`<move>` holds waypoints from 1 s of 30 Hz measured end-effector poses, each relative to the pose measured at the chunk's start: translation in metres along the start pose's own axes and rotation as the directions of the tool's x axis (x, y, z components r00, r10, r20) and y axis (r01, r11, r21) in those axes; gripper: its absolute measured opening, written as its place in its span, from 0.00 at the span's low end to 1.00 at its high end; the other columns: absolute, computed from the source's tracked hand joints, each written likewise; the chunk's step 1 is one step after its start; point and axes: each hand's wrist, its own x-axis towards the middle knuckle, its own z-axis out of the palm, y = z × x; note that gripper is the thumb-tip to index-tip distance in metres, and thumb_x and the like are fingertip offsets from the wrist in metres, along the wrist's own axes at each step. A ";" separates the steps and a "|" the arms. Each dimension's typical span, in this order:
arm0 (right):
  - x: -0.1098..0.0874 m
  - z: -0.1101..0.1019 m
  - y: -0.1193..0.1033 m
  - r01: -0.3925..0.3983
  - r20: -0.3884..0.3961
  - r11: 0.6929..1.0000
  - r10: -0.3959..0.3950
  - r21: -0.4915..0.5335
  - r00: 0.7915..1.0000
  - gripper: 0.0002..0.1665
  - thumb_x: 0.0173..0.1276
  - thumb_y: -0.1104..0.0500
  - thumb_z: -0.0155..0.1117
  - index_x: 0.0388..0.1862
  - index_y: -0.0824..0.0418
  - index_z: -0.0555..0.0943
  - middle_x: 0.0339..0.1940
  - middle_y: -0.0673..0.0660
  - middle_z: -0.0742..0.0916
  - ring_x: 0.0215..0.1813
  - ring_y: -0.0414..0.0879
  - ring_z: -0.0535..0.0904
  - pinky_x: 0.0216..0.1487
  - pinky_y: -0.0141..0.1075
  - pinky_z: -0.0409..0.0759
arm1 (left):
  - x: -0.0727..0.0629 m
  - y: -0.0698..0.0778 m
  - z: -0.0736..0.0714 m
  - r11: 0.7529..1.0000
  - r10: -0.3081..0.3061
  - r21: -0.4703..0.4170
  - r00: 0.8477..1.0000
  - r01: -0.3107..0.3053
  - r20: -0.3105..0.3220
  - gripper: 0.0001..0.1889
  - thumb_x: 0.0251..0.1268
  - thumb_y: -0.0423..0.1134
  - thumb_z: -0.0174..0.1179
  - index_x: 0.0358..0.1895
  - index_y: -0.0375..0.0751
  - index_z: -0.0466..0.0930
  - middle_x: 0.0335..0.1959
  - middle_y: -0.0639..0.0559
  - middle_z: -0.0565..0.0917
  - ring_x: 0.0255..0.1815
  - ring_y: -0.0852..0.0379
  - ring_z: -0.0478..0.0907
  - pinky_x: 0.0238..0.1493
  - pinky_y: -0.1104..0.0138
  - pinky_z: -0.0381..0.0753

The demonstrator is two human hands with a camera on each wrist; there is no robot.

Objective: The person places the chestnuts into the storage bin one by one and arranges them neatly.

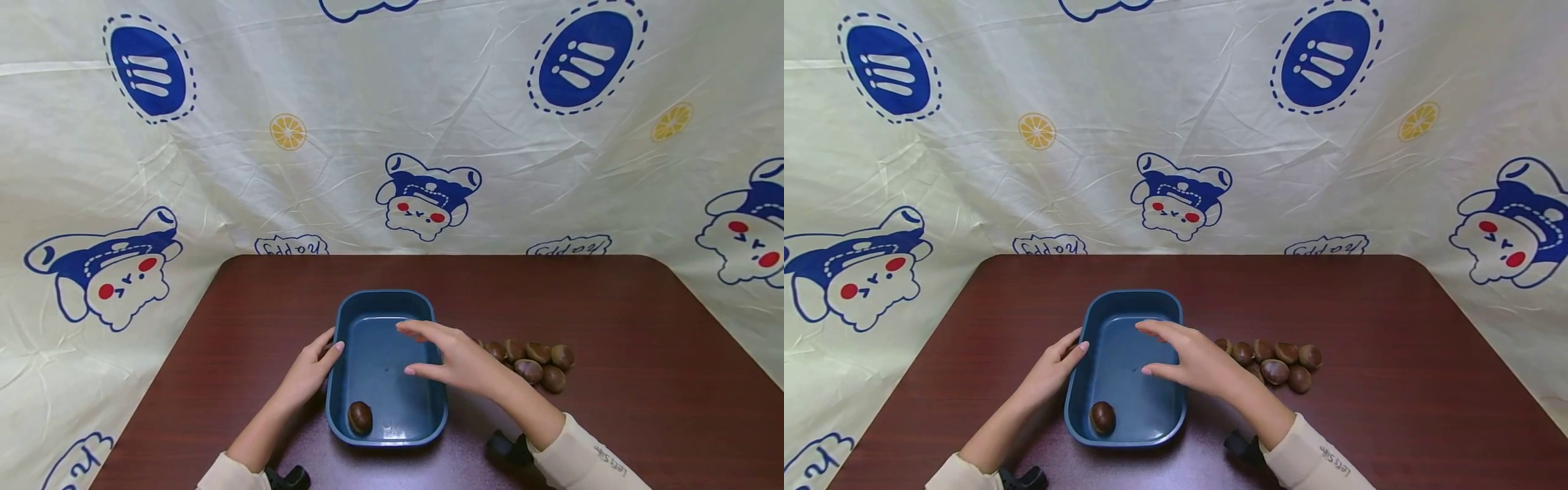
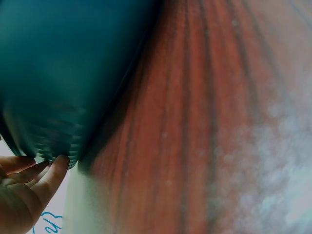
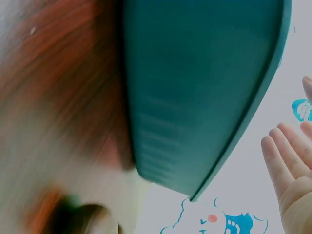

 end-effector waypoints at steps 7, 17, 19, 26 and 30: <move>-0.010 -0.009 0.011 -0.007 -0.072 1.000 0.006 -0.020 0.997 0.37 0.55 0.50 0.66 0.62 0.59 0.67 0.58 0.55 0.75 0.53 0.48 0.75 0.47 0.43 0.75 | 0.001 -0.001 0.000 1.000 -0.008 0.012 1.000 0.008 -0.009 0.25 0.67 0.42 0.49 0.64 0.36 0.62 0.56 0.37 0.72 0.52 0.42 0.72 0.46 0.53 0.74; -0.035 -0.024 0.029 -0.070 -0.180 0.997 0.072 0.013 0.981 0.35 0.54 0.55 0.68 0.61 0.55 0.67 0.56 0.55 0.77 0.50 0.49 0.77 0.40 0.44 0.78 | 0.000 -0.001 0.000 1.000 -0.012 0.003 1.000 0.012 -0.003 0.25 0.67 0.43 0.49 0.64 0.36 0.62 0.56 0.36 0.72 0.52 0.42 0.72 0.46 0.53 0.74; -0.041 -0.028 0.034 -0.073 -0.201 0.997 0.075 0.013 0.977 0.35 0.54 0.56 0.68 0.61 0.54 0.67 0.55 0.54 0.77 0.51 0.48 0.77 0.42 0.45 0.77 | 0.000 -0.001 0.000 1.000 -0.014 0.002 1.000 0.014 -0.003 0.25 0.67 0.43 0.49 0.64 0.36 0.62 0.56 0.36 0.72 0.52 0.42 0.72 0.46 0.53 0.74; -0.060 -0.039 0.048 -0.109 -0.280 0.992 0.086 -0.068 0.956 0.37 0.51 0.62 0.70 0.61 0.56 0.67 0.54 0.54 0.78 0.50 0.46 0.77 0.47 0.39 0.75 | 0.001 -0.001 0.000 1.000 -0.004 -0.004 1.000 0.004 -0.001 0.25 0.67 0.43 0.49 0.64 0.36 0.62 0.56 0.36 0.71 0.53 0.41 0.72 0.46 0.53 0.74; -0.072 -0.047 0.053 -0.144 -0.312 0.986 0.112 -0.082 0.944 0.37 0.52 0.62 0.69 0.61 0.55 0.67 0.53 0.54 0.78 0.50 0.48 0.76 0.47 0.37 0.74 | 0.001 -0.001 0.000 1.000 0.000 -0.015 1.000 0.000 0.001 0.25 0.67 0.43 0.49 0.64 0.36 0.62 0.55 0.36 0.72 0.52 0.42 0.72 0.45 0.54 0.75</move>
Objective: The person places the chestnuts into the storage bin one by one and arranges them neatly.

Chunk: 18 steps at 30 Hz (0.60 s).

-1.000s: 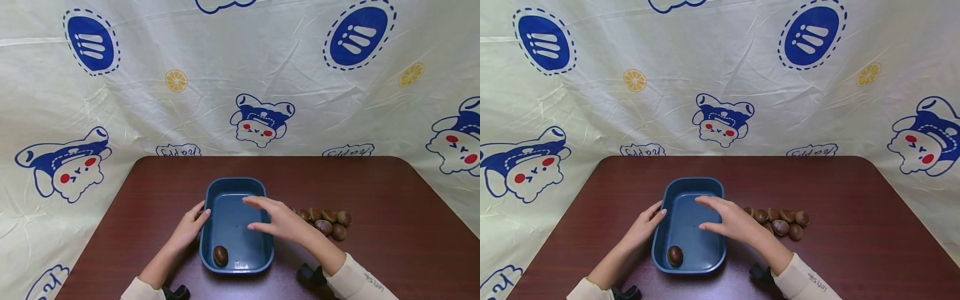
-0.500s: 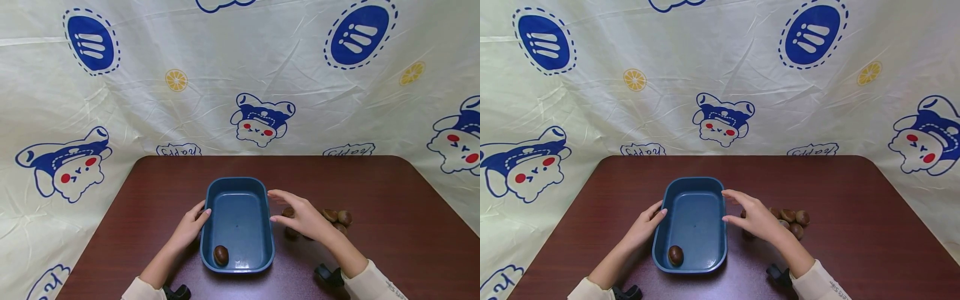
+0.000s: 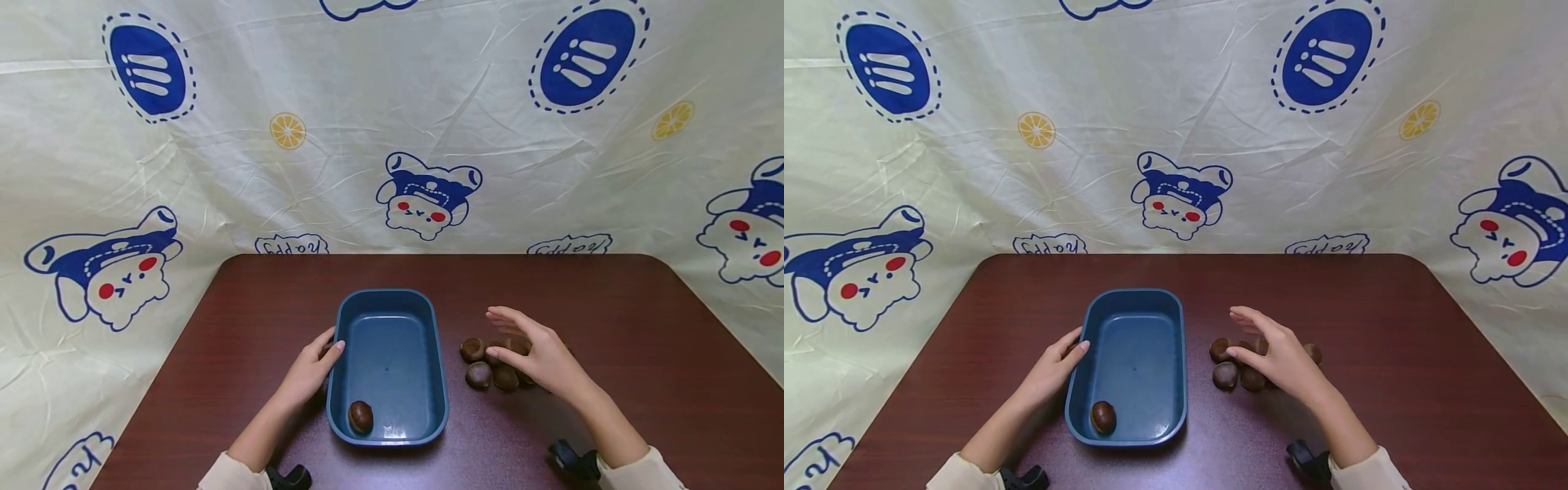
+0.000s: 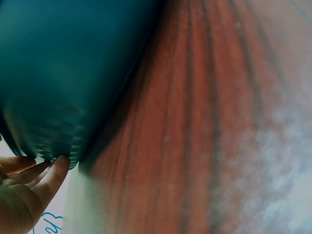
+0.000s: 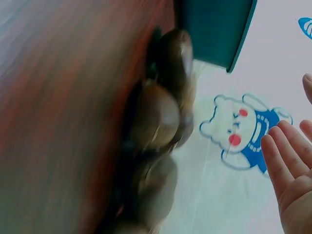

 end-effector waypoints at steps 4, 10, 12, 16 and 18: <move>-0.010 -0.009 0.007 -0.028 -0.020 0.999 0.028 -0.023 0.999 0.36 0.53 0.63 0.68 0.62 0.55 0.67 0.53 0.55 0.78 0.51 0.46 0.75 0.48 0.31 0.73 | 0.000 0.000 0.000 1.000 -0.001 0.001 1.000 0.001 -0.003 0.25 0.67 0.43 0.49 0.64 0.36 0.62 0.55 0.36 0.72 0.52 0.42 0.72 0.45 0.54 0.75; -0.026 -0.018 0.022 -0.053 -0.072 0.997 0.049 -0.060 0.996 0.38 0.50 0.67 0.69 0.61 0.56 0.67 0.52 0.57 0.79 0.52 0.39 0.74 0.47 0.23 0.71 | 0.000 0.001 0.000 1.000 -0.002 0.002 1.000 0.002 -0.004 0.25 0.67 0.43 0.49 0.64 0.36 0.62 0.55 0.36 0.72 0.51 0.42 0.73 0.45 0.54 0.75; -0.031 -0.021 0.026 -0.067 -0.089 0.996 0.061 -0.061 0.994 0.38 0.50 0.67 0.70 0.61 0.56 0.68 0.52 0.58 0.79 0.52 0.37 0.73 0.47 0.22 0.70 | 0.000 0.001 0.000 1.000 -0.002 -0.003 1.000 0.002 -0.001 0.24 0.67 0.42 0.49 0.64 0.36 0.62 0.55 0.36 0.72 0.51 0.42 0.73 0.45 0.54 0.75; -0.041 -0.027 0.032 -0.084 -0.112 0.993 0.075 -0.081 0.991 0.38 0.49 0.67 0.70 0.60 0.57 0.68 0.51 0.58 0.79 0.51 0.34 0.73 0.46 0.20 0.70 | -0.001 0.001 0.000 1.000 0.000 -0.006 1.000 0.000 0.001 0.24 0.67 0.42 0.49 0.64 0.36 0.62 0.55 0.35 0.72 0.51 0.42 0.73 0.45 0.54 0.75; -0.047 -0.030 0.034 -0.102 -0.120 0.991 0.091 -0.090 0.989 0.38 0.49 0.66 0.70 0.60 0.56 0.69 0.51 0.58 0.79 0.50 0.32 0.73 0.45 0.19 0.69 | -0.001 0.001 0.000 1.000 0.000 -0.008 1.000 0.000 0.002 0.25 0.67 0.43 0.49 0.64 0.36 0.62 0.55 0.35 0.72 0.51 0.42 0.73 0.45 0.54 0.75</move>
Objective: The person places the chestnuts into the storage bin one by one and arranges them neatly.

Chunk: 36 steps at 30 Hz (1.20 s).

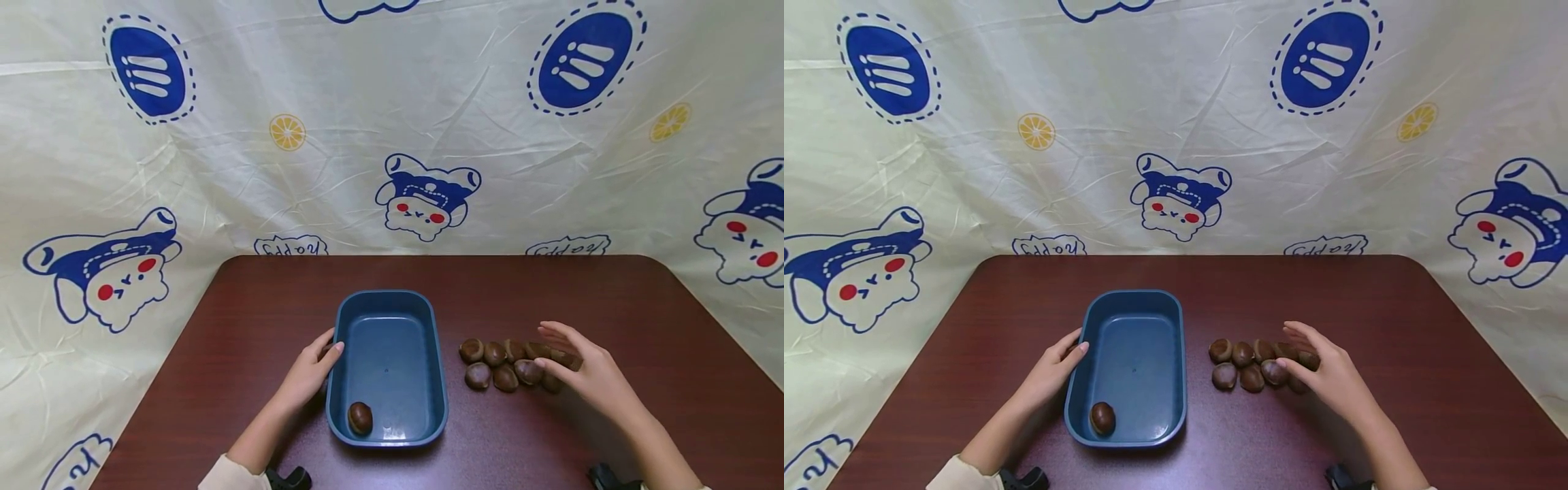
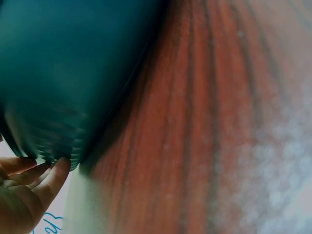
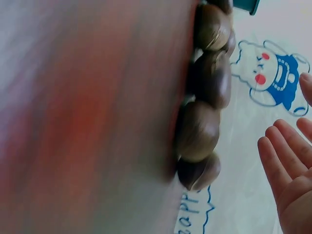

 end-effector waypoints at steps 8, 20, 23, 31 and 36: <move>-0.012 -0.009 0.012 -0.087 0.047 0.995 0.089 -0.040 0.995 0.31 0.52 0.61 0.69 0.56 0.58 0.71 0.48 0.59 0.81 0.46 0.31 0.75 0.43 0.17 0.68 | 0.000 0.001 0.000 1.000 -0.003 0.001 1.000 0.003 -0.010 0.24 0.67 0.42 0.49 0.64 0.36 0.62 0.54 0.36 0.73 0.50 0.43 0.73 0.45 0.54 0.75; -0.021 -0.007 0.022 -0.155 0.144 0.987 0.160 -0.050 0.977 0.25 0.54 0.56 0.68 0.50 0.62 0.74 0.46 0.58 0.81 0.45 0.33 0.75 0.44 0.18 0.67 | -0.002 0.002 0.000 1.000 -0.003 -0.010 1.000 0.003 0.010 0.25 0.67 0.43 0.49 0.64 0.35 0.61 0.56 0.34 0.71 0.52 0.41 0.72 0.46 0.53 0.74; -0.023 -0.006 0.023 -0.170 0.157 0.983 0.179 -0.068 0.971 0.25 0.53 0.55 0.69 0.49 0.62 0.75 0.44 0.57 0.82 0.44 0.34 0.76 0.42 0.20 0.69 | -0.002 0.002 -0.001 1.000 0.000 -0.017 1.000 0.000 0.011 0.25 0.68 0.43 0.49 0.64 0.35 0.61 0.56 0.34 0.71 0.52 0.41 0.72 0.46 0.53 0.74; -0.025 -0.003 0.027 -0.186 0.218 0.979 0.201 -0.088 0.955 0.22 0.53 0.55 0.69 0.47 0.58 0.76 0.42 0.55 0.83 0.40 0.37 0.78 0.37 0.32 0.75 | -0.001 0.001 0.000 1.000 0.002 -0.016 1.000 -0.002 0.002 0.25 0.67 0.43 0.49 0.64 0.35 0.61 0.55 0.34 0.72 0.50 0.42 0.73 0.45 0.54 0.75; -0.026 -0.001 0.030 -0.184 0.239 0.979 0.200 -0.087 0.950 0.22 0.52 0.56 0.70 0.46 0.57 0.76 0.40 0.54 0.82 0.38 0.37 0.78 0.36 0.35 0.76 | -0.001 0.001 0.000 1.000 0.004 -0.016 1.000 -0.004 -0.002 0.25 0.67 0.42 0.49 0.64 0.35 0.62 0.54 0.34 0.72 0.50 0.42 0.74 0.45 0.54 0.75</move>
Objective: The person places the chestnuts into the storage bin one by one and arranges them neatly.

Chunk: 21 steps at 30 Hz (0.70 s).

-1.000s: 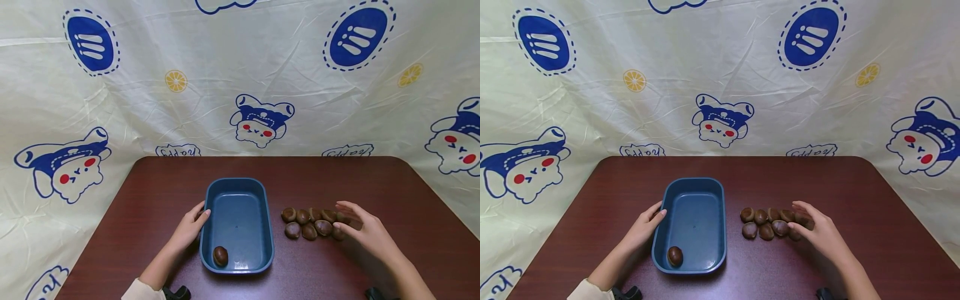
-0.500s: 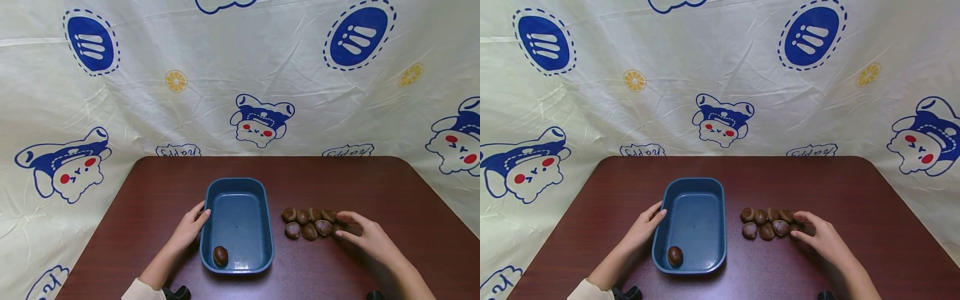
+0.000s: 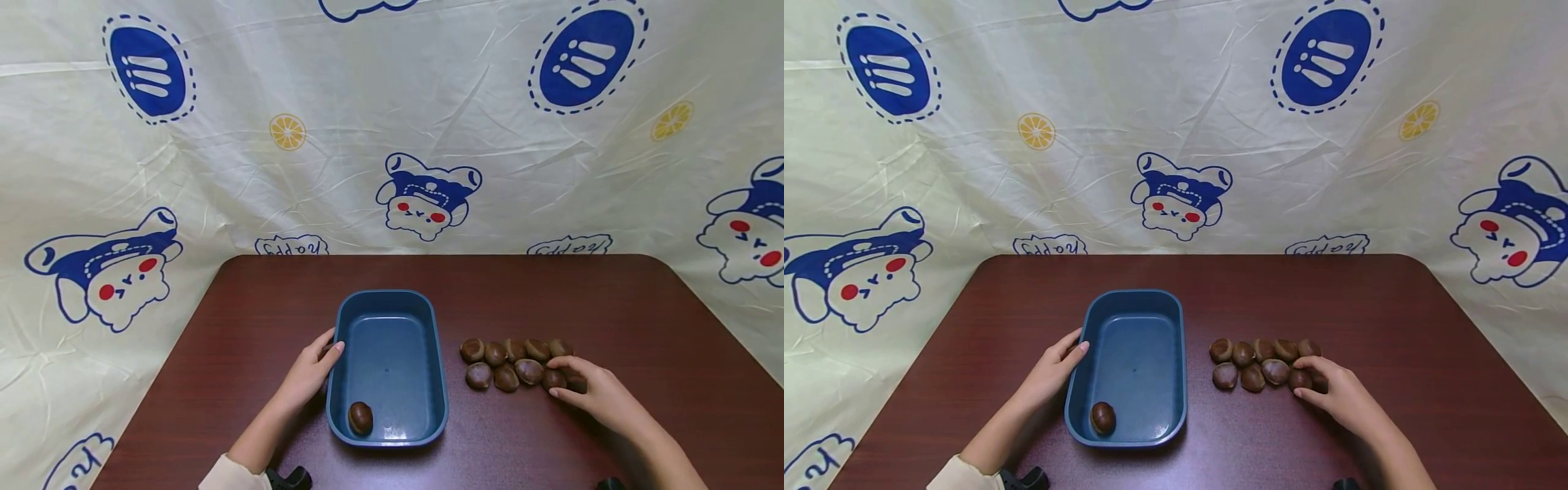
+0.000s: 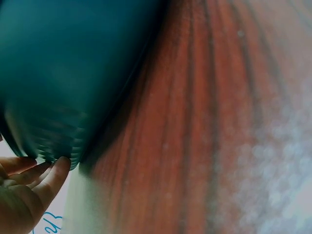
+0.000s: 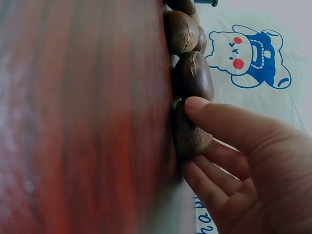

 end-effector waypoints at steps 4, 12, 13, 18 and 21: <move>0.000 0.001 0.001 0.014 0.001 1.000 -0.014 -0.005 1.000 0.23 0.51 0.56 0.71 0.46 0.56 0.76 0.41 0.54 0.82 0.38 0.37 0.79 0.36 0.35 0.76 | 0.000 0.000 0.000 1.000 0.004 -0.002 1.000 -0.004 0.000 0.24 0.67 0.42 0.49 0.63 0.34 0.62 0.54 0.35 0.72 0.50 0.42 0.73 0.45 0.54 0.75; 0.000 0.001 0.000 0.044 0.000 0.998 -0.044 -0.039 0.999 0.25 0.48 0.58 0.73 0.46 0.57 0.76 0.41 0.54 0.82 0.37 0.37 0.78 0.36 0.35 0.76 | 0.000 -0.001 0.000 1.000 0.007 -0.002 1.000 -0.007 0.001 0.24 0.67 0.42 0.49 0.63 0.34 0.62 0.55 0.35 0.72 0.51 0.42 0.73 0.46 0.54 0.75; 0.000 0.001 0.000 0.043 0.005 0.998 -0.043 -0.045 0.999 0.25 0.48 0.58 0.73 0.46 0.58 0.76 0.41 0.54 0.82 0.37 0.37 0.78 0.36 0.36 0.76 | 0.000 -0.001 0.000 1.000 0.006 -0.002 1.000 -0.006 0.000 0.24 0.67 0.42 0.49 0.63 0.35 0.62 0.55 0.35 0.72 0.51 0.42 0.73 0.46 0.53 0.75; 0.001 0.000 -0.002 0.039 -0.005 0.995 -0.039 -0.094 0.999 0.25 0.48 0.57 0.73 0.46 0.57 0.76 0.41 0.54 0.82 0.39 0.42 0.78 0.37 0.38 0.75 | 0.000 0.000 0.000 1.000 0.001 -0.005 1.000 -0.001 0.001 0.25 0.67 0.43 0.49 0.63 0.35 0.62 0.55 0.35 0.72 0.51 0.42 0.73 0.46 0.54 0.75; 0.001 -0.001 -0.003 0.044 -0.034 0.991 -0.049 -0.127 0.998 0.24 0.47 0.57 0.73 0.45 0.57 0.77 0.41 0.53 0.82 0.41 0.45 0.77 0.37 0.39 0.74 | 0.000 0.000 0.000 1.000 -0.004 -0.013 1.000 0.004 0.007 0.25 0.67 0.43 0.49 0.64 0.35 0.61 0.55 0.34 0.72 0.51 0.42 0.73 0.46 0.54 0.75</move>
